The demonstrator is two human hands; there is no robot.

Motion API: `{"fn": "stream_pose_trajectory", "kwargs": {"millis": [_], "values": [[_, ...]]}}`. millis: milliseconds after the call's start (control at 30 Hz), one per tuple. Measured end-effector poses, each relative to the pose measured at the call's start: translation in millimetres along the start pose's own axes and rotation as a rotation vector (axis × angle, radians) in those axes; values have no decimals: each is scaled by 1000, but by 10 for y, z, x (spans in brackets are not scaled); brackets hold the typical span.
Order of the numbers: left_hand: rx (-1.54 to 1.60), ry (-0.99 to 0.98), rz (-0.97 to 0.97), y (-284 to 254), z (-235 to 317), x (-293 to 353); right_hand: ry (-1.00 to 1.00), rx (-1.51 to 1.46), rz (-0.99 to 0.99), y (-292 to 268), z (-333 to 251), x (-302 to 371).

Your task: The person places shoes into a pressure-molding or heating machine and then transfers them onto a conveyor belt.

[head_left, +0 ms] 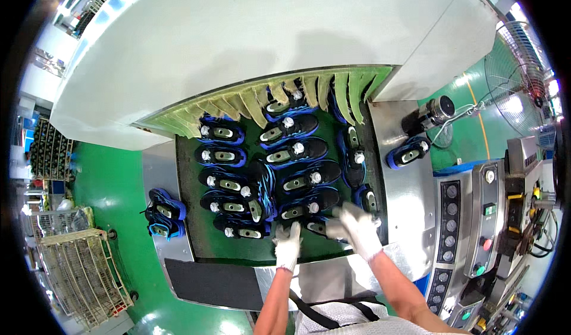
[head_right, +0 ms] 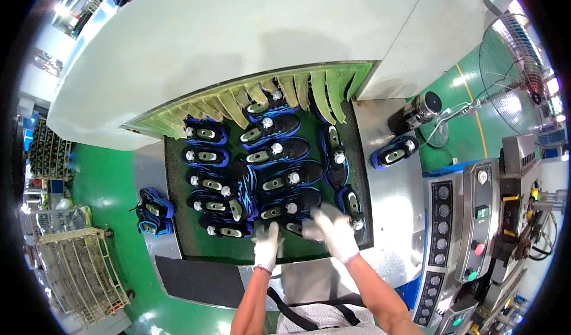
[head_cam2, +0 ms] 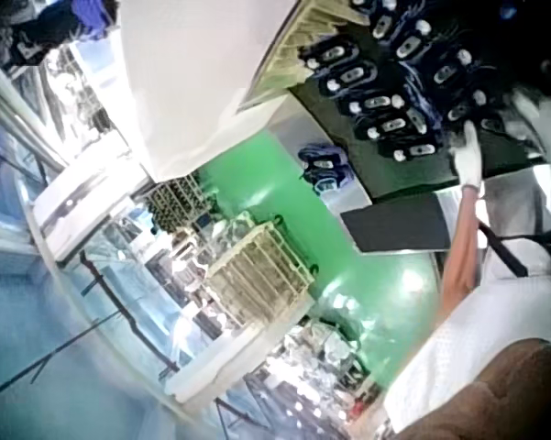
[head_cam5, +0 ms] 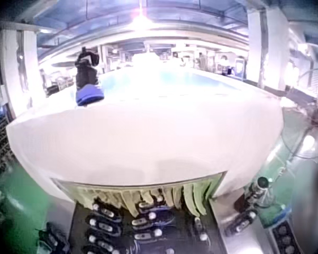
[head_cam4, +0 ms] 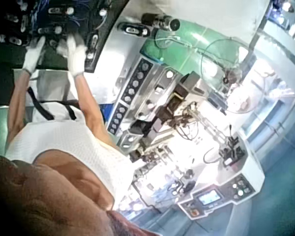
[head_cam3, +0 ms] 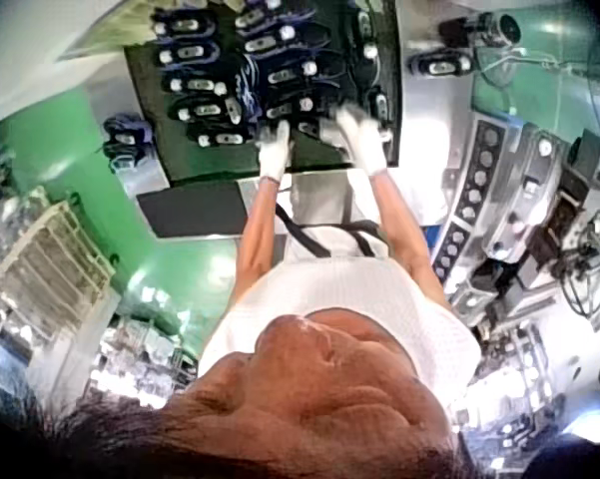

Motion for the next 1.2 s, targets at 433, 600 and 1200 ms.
{"fn": "stream_pose_trajectory", "kwargs": {"millis": [433, 600, 1200], "values": [[-51, -129, 185, 363, 451, -497, 321, 113, -106, 263, -115, -1339], [710, -169, 185, 543, 474, -473, 444, -343, 77, 444, -17, -1562], [1542, 125, -239, 1787, 3165, -3431, -472, 359, 97, 1084, -2533, -3777]]}}
Point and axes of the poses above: each hand's wrist, its own x-axis away from the middle knuckle, its own y-axis out of the palm, z = x × y, the point moved 7 cm from there along -x, towards the middle knuckle, and after that the axes turned 4 degrees about x, right-handed, at the moved point
